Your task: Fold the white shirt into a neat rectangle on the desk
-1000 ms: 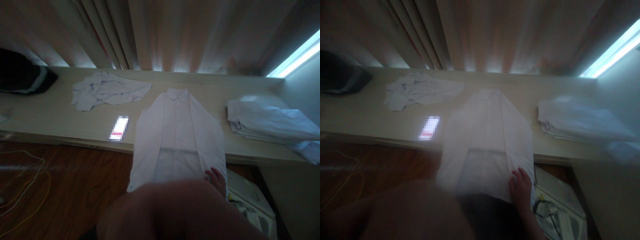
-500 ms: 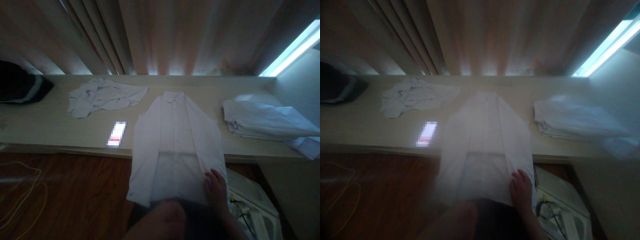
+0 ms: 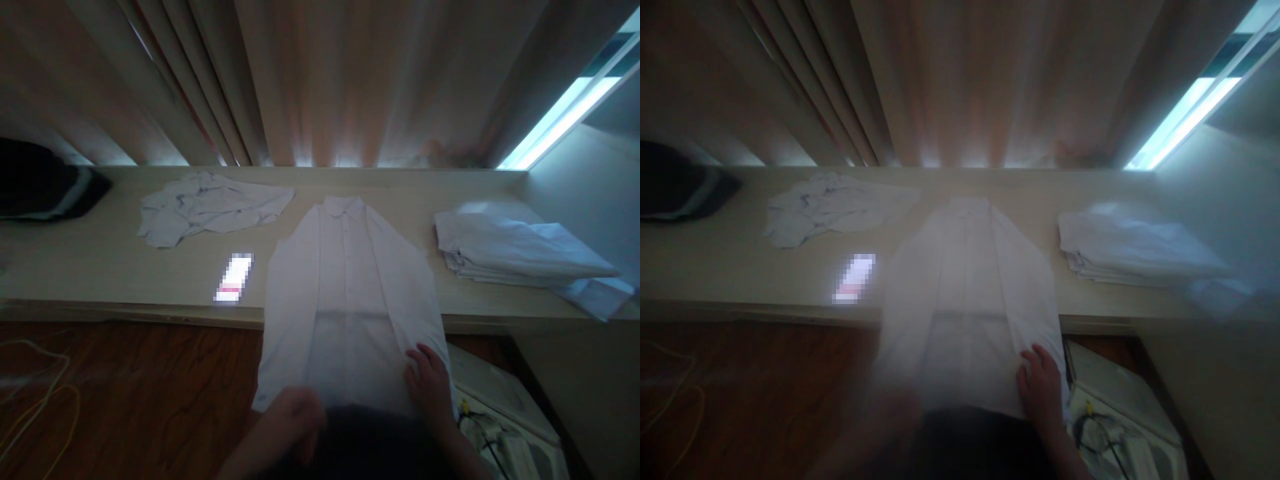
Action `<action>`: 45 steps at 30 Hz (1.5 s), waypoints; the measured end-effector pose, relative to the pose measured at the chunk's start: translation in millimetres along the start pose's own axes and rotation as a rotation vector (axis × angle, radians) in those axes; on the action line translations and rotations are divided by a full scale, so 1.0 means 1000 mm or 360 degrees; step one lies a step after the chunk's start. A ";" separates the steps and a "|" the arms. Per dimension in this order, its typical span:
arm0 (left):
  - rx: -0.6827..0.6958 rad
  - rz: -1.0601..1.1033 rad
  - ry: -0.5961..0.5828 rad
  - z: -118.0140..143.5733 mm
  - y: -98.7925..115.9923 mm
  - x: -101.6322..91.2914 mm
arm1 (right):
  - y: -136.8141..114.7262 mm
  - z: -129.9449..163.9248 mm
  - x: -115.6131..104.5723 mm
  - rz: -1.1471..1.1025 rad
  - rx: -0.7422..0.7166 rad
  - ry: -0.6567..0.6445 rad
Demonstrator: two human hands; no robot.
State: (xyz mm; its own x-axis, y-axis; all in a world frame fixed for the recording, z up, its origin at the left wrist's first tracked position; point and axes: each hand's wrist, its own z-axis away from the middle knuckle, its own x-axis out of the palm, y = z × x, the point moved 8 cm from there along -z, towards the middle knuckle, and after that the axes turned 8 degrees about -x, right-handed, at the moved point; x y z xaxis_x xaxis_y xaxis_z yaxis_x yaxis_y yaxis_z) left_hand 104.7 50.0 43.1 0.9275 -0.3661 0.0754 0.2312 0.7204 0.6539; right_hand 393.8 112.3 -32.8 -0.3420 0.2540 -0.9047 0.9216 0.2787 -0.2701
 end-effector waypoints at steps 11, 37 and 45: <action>-0.0138 -0.0435 0.0509 -0.003 -0.015 -0.026 | -0.005 -0.009 -0.005 -0.0062 0.0041 -0.0078; -0.0220 -0.1305 0.0621 -0.039 -0.057 -0.029 | -0.113 0.017 0.028 -0.0317 -0.0355 -0.0599; -0.0056 -0.1141 0.0291 -0.071 -0.058 0.028 | -0.128 0.018 0.055 -0.0316 -0.0263 -0.0772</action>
State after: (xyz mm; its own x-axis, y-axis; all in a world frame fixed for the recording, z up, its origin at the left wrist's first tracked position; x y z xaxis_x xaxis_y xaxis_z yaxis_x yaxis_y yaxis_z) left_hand 137.8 39.7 -46.1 0.5787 -0.6521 -0.4898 0.8051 0.3608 0.4708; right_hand 260.8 73.6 -54.0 -0.3467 -0.2633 -0.9003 0.7935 0.4294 -0.4312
